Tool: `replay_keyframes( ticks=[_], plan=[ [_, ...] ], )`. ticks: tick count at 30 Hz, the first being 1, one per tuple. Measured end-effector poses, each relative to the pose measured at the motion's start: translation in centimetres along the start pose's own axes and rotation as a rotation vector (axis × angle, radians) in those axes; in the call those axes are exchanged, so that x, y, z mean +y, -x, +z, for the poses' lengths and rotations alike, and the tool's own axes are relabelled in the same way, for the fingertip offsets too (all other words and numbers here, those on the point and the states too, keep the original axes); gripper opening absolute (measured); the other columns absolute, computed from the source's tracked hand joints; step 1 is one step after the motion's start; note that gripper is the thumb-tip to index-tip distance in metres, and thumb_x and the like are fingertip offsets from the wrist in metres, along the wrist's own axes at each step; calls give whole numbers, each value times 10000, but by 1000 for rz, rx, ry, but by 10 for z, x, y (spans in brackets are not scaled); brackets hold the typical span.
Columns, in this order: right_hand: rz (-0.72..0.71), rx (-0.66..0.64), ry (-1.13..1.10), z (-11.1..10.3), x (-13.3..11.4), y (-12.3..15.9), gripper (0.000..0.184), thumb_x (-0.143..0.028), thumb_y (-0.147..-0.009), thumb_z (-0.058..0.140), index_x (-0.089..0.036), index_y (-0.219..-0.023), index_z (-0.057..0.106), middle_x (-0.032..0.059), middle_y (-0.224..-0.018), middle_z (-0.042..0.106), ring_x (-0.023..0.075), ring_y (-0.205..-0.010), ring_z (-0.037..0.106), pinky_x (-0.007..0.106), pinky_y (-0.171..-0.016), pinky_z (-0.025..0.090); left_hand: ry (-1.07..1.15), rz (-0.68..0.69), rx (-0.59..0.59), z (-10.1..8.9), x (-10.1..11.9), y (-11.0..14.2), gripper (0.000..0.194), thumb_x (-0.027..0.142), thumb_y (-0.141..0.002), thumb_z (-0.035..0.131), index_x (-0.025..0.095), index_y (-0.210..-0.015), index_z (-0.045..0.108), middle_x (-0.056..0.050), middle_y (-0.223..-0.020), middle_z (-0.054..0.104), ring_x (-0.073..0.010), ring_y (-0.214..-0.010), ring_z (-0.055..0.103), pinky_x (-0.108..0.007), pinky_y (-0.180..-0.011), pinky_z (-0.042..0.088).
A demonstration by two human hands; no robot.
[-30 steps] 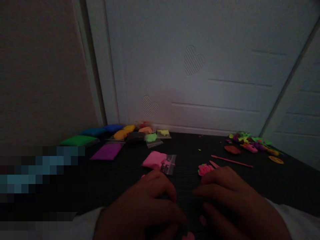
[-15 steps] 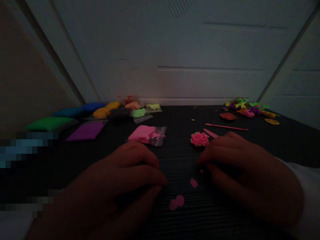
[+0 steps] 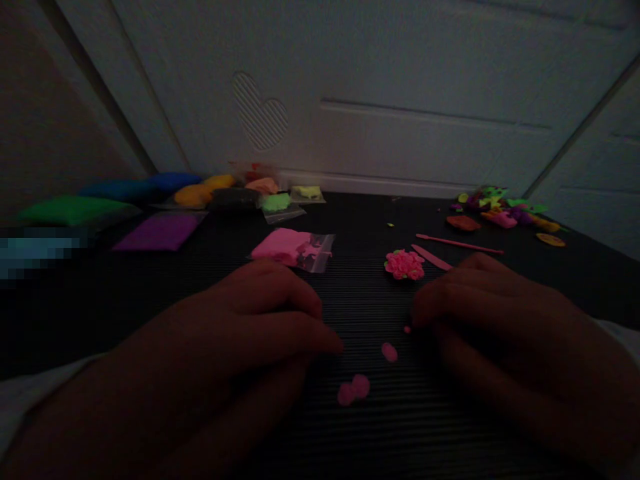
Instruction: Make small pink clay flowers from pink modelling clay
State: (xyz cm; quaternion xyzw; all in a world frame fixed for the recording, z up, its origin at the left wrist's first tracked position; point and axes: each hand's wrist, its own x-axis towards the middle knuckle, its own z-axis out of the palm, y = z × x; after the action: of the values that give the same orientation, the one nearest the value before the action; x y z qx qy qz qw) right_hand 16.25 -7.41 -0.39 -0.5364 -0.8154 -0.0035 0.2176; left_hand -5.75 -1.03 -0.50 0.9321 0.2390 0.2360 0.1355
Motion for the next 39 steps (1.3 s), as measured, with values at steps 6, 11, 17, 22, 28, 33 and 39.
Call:
replay_keyframes(
  ticks=[6,11,17,22,28,33,39],
  plan=[
    [-49,25,-13,-3,3,2,194,-106,-683,416,-202,-789,548,-11,-674,572,138,-603,478,331,-602,294,22,-105,-109,-3,0,0,249,128,-766,429,310,-856,574,39,-932,488,-120,-856,479,-199,-713,425],
    [-82,46,-40,-3,6,5,258,-60,-664,421,-222,-825,543,-25,-697,596,132,-605,492,333,-611,299,35,-112,-92,0,-2,2,240,151,-754,450,335,-865,556,55,-924,482,-108,-830,489,-195,-682,431],
    [-128,90,31,1,12,12,365,-104,-686,431,-286,-996,492,-59,-913,621,170,-790,549,368,-711,284,104,-181,-97,-2,2,3,255,114,-756,440,310,-863,563,39,-922,475,-117,-831,488,-213,-692,431],
    [-125,59,0,1,11,11,414,-99,-694,441,-311,-1043,498,-101,-949,599,137,-815,538,360,-745,274,131,-168,-43,3,0,6,266,108,-766,434,317,-879,554,41,-939,452,-111,-801,490,-215,-676,432],
    [-125,24,14,1,9,8,385,-91,-695,442,-307,-994,553,-88,-918,593,124,-731,523,334,-634,279,115,-114,2,4,-2,5,280,102,-749,453,331,-875,552,49,-915,453,-103,-785,492,-187,-636,431],
    [-176,8,54,0,7,6,342,-94,-715,420,-279,-951,583,-59,-880,597,134,-693,495,341,-636,278,88,-113,-23,4,-2,4,282,116,-738,470,355,-860,555,63,-906,460,-107,-794,493,-194,-659,432],
    [-193,-27,106,-1,6,5,325,-116,-727,406,-285,-941,583,-59,-871,608,161,-714,461,359,-647,295,75,-126,-54,1,0,3,264,121,-741,468,346,-846,556,66,-911,456,-100,-815,485,-189,-660,431]
  ],
)
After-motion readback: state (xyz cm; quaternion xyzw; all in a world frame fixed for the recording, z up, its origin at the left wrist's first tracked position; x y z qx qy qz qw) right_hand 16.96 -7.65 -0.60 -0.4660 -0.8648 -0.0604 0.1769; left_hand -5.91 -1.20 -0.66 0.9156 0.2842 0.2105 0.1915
